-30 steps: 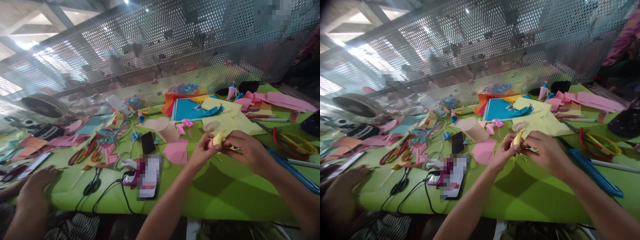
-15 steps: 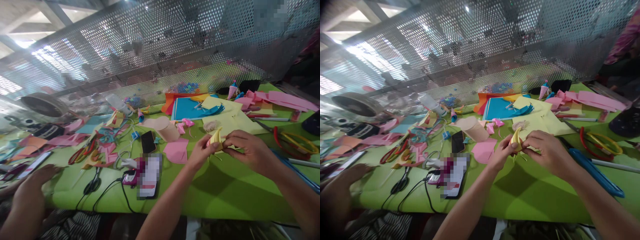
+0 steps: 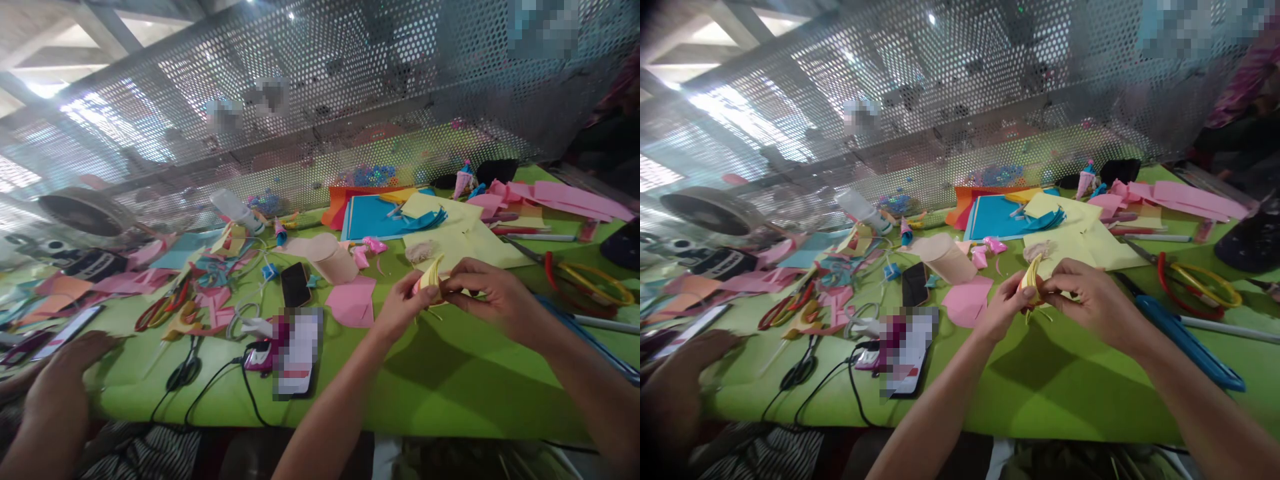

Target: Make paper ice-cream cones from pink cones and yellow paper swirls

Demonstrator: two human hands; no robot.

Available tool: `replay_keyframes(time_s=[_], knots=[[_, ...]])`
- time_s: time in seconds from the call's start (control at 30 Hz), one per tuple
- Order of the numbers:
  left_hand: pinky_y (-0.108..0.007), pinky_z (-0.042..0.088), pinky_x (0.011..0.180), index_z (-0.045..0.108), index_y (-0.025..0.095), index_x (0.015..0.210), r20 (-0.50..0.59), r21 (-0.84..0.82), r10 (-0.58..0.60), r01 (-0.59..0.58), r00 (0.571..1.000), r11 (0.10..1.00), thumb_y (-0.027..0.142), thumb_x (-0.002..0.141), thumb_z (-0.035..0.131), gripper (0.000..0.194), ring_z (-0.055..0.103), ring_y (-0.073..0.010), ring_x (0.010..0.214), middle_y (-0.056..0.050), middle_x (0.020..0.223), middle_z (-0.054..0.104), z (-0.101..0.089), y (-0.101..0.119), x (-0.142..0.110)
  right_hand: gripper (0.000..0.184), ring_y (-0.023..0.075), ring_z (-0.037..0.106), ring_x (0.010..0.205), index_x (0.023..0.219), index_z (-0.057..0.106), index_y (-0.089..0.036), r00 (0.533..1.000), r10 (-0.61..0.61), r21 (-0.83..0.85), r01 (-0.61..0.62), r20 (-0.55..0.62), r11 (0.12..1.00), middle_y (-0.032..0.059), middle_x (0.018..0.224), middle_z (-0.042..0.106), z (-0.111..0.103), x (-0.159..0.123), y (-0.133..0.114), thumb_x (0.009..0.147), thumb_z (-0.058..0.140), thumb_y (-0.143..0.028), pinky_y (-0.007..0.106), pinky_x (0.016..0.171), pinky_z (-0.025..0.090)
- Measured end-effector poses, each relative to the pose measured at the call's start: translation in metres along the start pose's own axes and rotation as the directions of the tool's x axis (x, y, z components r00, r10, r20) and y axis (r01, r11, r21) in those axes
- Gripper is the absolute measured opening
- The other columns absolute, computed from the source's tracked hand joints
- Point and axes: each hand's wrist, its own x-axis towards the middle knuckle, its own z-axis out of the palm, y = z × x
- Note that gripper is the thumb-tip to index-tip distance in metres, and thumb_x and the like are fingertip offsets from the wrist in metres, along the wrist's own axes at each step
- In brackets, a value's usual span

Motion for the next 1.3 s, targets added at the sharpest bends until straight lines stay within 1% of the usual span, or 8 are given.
replay_keyframes(time_s=[0.13,0.33,0.43,0.67,0.9,1.07,1.17,1.3], knots=[[-0.027,0.036,0.065,0.068,0.016,0.094,0.019,-0.009,-0.019,0.019,1.0,1.0,0.071,0.082,0.075,0.057,0.049,-0.0137,0.074,-0.003,0.084,0.058,0.0,0.003,0.0,0.018,0.0208,0.07,0.086,0.098,0.079,-0.027,0.999,-0.041,-0.027,0.04,-0.004,0.999,0.0046,0.094,0.071,-0.001,0.0,0.002,0.104,0.062,-0.03,0.032,0.073,0.055],[-0.026,0.039,0.065,0.066,0.015,0.092,0.089,-0.001,-0.074,0.074,0.993,0.997,0.072,0.08,0.074,0.058,0.049,-0.0116,0.071,-0.001,0.082,0.055,-0.001,0.011,-0.002,0.015,0.0205,0.071,0.09,0.102,0.077,-0.025,0.974,-0.223,-0.115,0.217,-0.035,0.969,0.0064,0.098,0.073,-0.002,0.001,0.006,0.104,0.062,-0.022,0.031,0.076,0.056],[-0.026,0.039,0.063,0.067,0.015,0.094,0.119,-0.008,-0.093,0.095,0.988,0.995,0.073,0.079,0.074,0.06,0.048,-0.0113,0.07,-0.001,0.081,0.055,-0.003,0.012,-0.003,0.016,0.0203,0.071,0.091,0.104,0.077,-0.025,0.964,-0.264,-0.12,0.26,-0.016,0.958,0.0066,0.099,0.074,-0.004,0.001,0.006,0.105,0.061,-0.021,0.029,0.076,0.055],[-0.025,0.035,0.059,0.066,0.015,0.102,0.182,-0.077,-0.11,0.126,0.977,0.989,0.07,0.08,0.075,0.061,0.048,-0.0101,0.066,0.0,0.083,0.056,-0.008,0.008,-0.002,0.019,0.0199,0.071,0.091,0.103,0.077,-0.026,0.969,-0.235,-0.106,0.242,0.077,0.964,0.0066,0.101,0.073,-0.009,0.001,0.005,0.106,0.058,-0.023,0.03,0.076,0.055],[-0.025,0.033,0.057,0.065,0.015,0.103,0.202,-0.112,-0.132,0.156,0.971,0.981,0.071,0.08,0.074,0.061,0.047,-0.0103,0.063,0.001,0.078,0.054,-0.008,0.008,-0.001,0.017,0.0245,0.071,0.1,0.108,0.076,-0.027,0.97,-0.177,-0.08,0.192,0.164,0.978,0.008,0.109,0.073,-0.013,-0.002,-0.003,0.102,0.061,-0.022,0.037,0.083,0.058],[-0.026,0.034,0.059,0.065,0.016,0.104,0.209,-0.11,-0.154,0.18,0.966,0.978,0.074,0.078,0.075,0.064,0.047,-0.0106,0.064,0.001,0.079,0.055,-0.009,0.008,-0.002,0.012,0.0256,0.072,0.105,0.107,0.077,-0.027,0.97,-0.2,-0.066,0.21,0.136,0.975,0.0076,0.11,0.073,-0.01,-0.002,-0.002,0.097,0.07,-0.024,0.038,0.087,0.059],[-0.026,0.034,0.06,0.064,0.016,0.104,0.212,-0.119,-0.161,0.189,0.964,0.975,0.072,0.079,0.075,0.063,0.048,-0.0107,0.064,0.001,0.08,0.054,-0.009,0.008,-0.003,0.012,0.0244,0.073,0.098,0.1,0.08,-0.028,0.975,-0.186,-0.07,0.195,0.123,0.978,0.0064,0.103,0.074,-0.008,-0.001,0.001,0.1,0.068,-0.024,0.036,0.083,0.059],[-0.026,0.033,0.059,0.063,0.016,0.101,0.226,-0.131,-0.161,0.194,0.961,0.972,0.072,0.079,0.074,0.061,0.049,-0.0107,0.062,0.002,0.077,0.054,-0.008,0.008,-0.003,0.016,0.0252,0.073,0.097,0.102,0.082,-0.028,0.976,-0.179,-0.072,0.188,0.124,0.979,0.0075,0.103,0.074,-0.006,0.0,0.003,0.102,0.066,-0.027,0.036,0.081,0.058]])
